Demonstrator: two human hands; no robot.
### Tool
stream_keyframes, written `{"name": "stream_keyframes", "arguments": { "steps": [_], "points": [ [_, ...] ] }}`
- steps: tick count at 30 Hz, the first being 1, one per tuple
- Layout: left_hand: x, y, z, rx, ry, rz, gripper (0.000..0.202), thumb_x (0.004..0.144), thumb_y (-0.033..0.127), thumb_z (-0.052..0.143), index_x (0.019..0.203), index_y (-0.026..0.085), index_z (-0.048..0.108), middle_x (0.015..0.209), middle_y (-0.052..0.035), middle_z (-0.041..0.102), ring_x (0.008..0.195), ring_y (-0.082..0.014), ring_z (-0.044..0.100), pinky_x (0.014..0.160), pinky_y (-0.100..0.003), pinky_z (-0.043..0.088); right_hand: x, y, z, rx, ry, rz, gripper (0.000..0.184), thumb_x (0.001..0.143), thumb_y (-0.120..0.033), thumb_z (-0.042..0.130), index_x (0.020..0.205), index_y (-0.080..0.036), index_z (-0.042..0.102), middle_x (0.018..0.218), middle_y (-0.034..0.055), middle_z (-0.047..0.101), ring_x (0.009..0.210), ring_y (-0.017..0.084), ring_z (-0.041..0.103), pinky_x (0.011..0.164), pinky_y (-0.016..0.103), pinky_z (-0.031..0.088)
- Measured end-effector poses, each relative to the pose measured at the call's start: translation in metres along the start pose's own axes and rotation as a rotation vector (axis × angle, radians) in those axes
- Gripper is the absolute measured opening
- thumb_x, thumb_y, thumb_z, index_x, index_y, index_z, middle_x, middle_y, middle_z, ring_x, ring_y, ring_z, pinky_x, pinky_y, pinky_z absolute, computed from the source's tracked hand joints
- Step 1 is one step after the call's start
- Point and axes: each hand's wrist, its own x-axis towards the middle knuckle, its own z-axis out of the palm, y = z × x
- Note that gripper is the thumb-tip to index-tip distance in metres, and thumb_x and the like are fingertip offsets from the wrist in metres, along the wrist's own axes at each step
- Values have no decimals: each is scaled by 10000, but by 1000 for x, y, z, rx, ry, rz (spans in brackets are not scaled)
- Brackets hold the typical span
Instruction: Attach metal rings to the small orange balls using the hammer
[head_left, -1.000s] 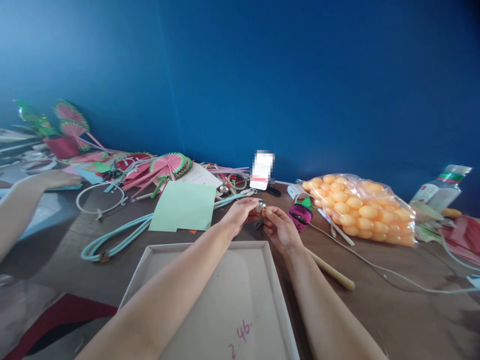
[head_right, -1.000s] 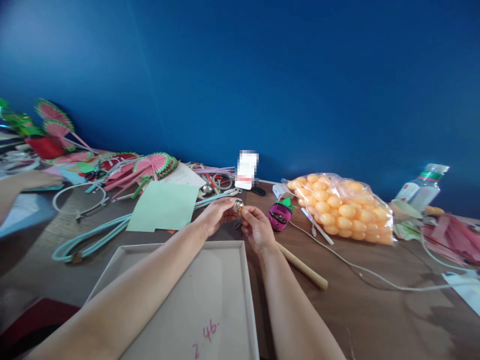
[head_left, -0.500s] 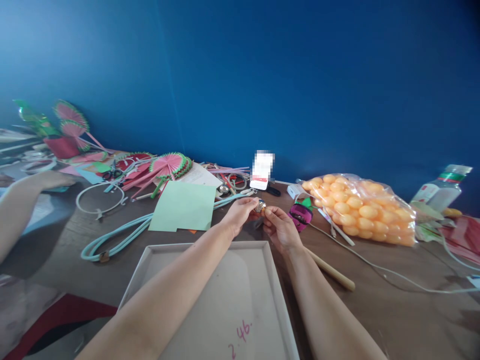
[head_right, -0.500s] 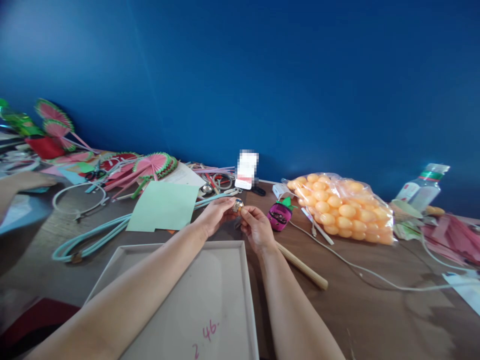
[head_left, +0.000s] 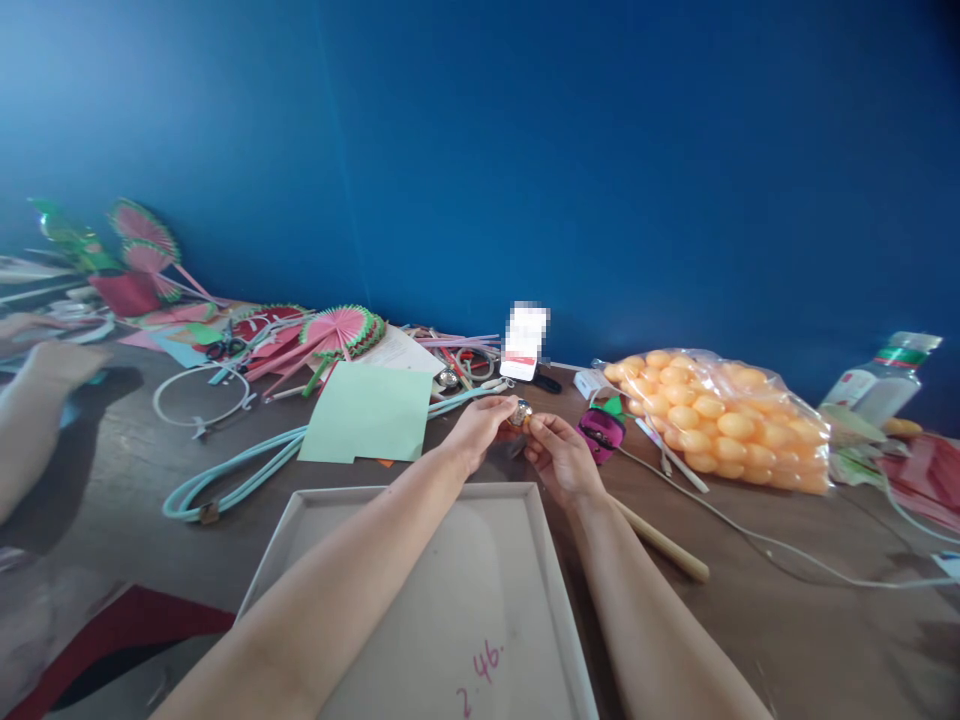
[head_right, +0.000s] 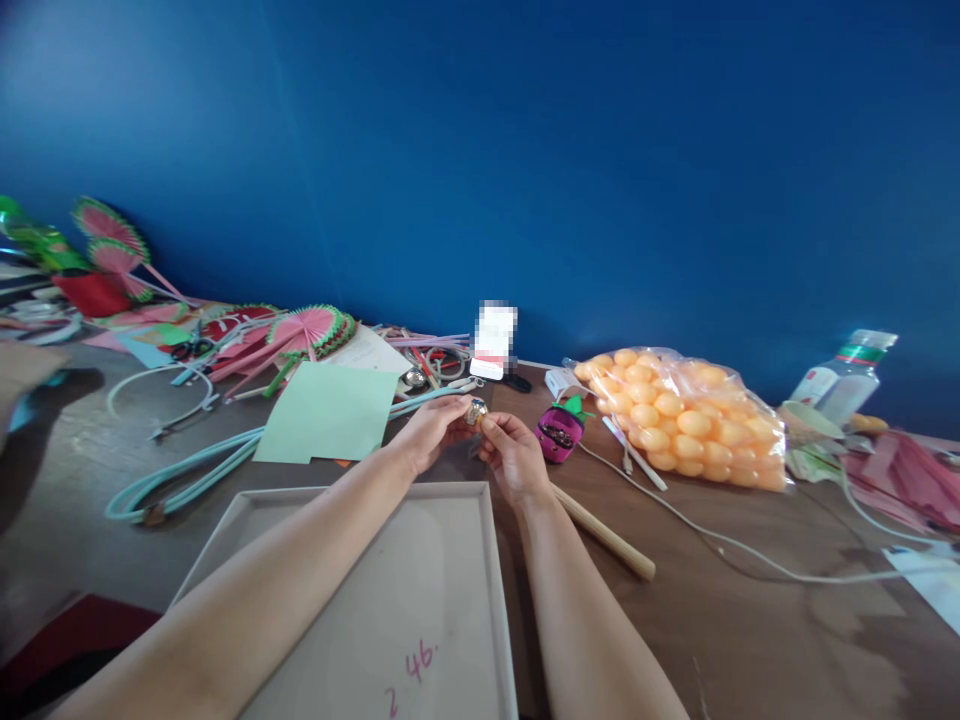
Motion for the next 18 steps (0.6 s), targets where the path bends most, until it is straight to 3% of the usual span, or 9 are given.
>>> {"name": "stream_keyframes", "arguments": {
  "steps": [18],
  "points": [
    [3,-5,-4,-64,-57,-19,260,740,365,674,813,123,615,758,-58,618,657,-113,584,604,-229,459,-1,0,2,-8,3,-15,203,637,-306,787,723,-193,643,647,-34,555,503,50,412,461,187,388]
  ]
}}
